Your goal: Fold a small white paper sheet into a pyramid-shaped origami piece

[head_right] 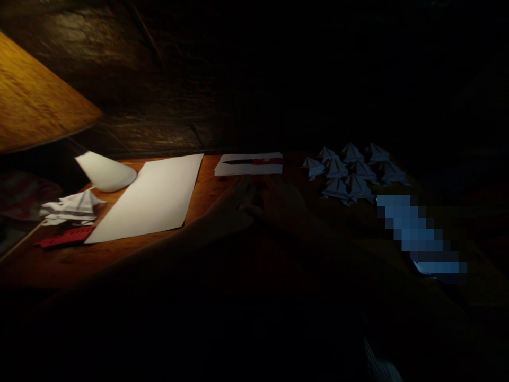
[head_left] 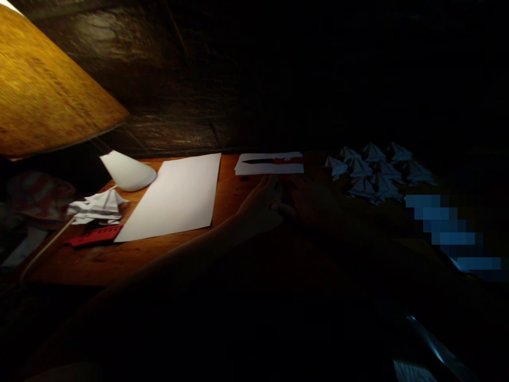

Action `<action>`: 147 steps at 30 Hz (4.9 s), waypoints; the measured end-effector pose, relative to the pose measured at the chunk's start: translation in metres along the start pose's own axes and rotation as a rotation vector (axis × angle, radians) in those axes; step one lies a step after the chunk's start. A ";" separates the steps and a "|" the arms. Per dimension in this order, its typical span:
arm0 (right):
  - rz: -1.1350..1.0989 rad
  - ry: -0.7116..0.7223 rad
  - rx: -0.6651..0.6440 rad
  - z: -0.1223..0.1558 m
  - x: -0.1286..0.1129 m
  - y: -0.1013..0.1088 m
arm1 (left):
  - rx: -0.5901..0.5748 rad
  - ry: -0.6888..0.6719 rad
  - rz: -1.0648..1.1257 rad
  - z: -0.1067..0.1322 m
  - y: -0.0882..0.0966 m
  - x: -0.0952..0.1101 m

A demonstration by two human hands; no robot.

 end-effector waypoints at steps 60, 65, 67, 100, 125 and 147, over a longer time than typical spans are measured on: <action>0.302 -0.104 0.007 0.008 0.013 0.019 | 0.036 0.017 -0.449 0.005 0.019 0.002; 0.315 -0.089 0.017 0.006 0.014 0.017 | 0.017 -0.066 -0.244 0.004 0.012 0.002; 0.315 -0.090 0.017 0.006 0.013 0.016 | -0.009 -0.083 -0.175 0.003 0.008 0.001; 0.164 -0.020 -0.018 -0.002 0.001 0.002 | 0.011 -0.058 -0.185 0.002 0.008 -0.005; 0.249 -0.101 0.006 0.002 0.008 0.015 | 0.001 -0.101 -0.333 -0.001 0.010 -0.004; -0.113 0.140 0.005 -0.009 0.060 -0.014 | 0.023 -0.166 -0.146 -0.020 0.013 -0.050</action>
Point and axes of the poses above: each hand's wrist, its own z-axis away from the middle knuckle, its own y-axis out of the back of the hand, x = y × z, the point moved 5 cm from there along -z, towards the middle knuckle, and after that the axes turned 13 degrees about x, right-handed, at the moved point
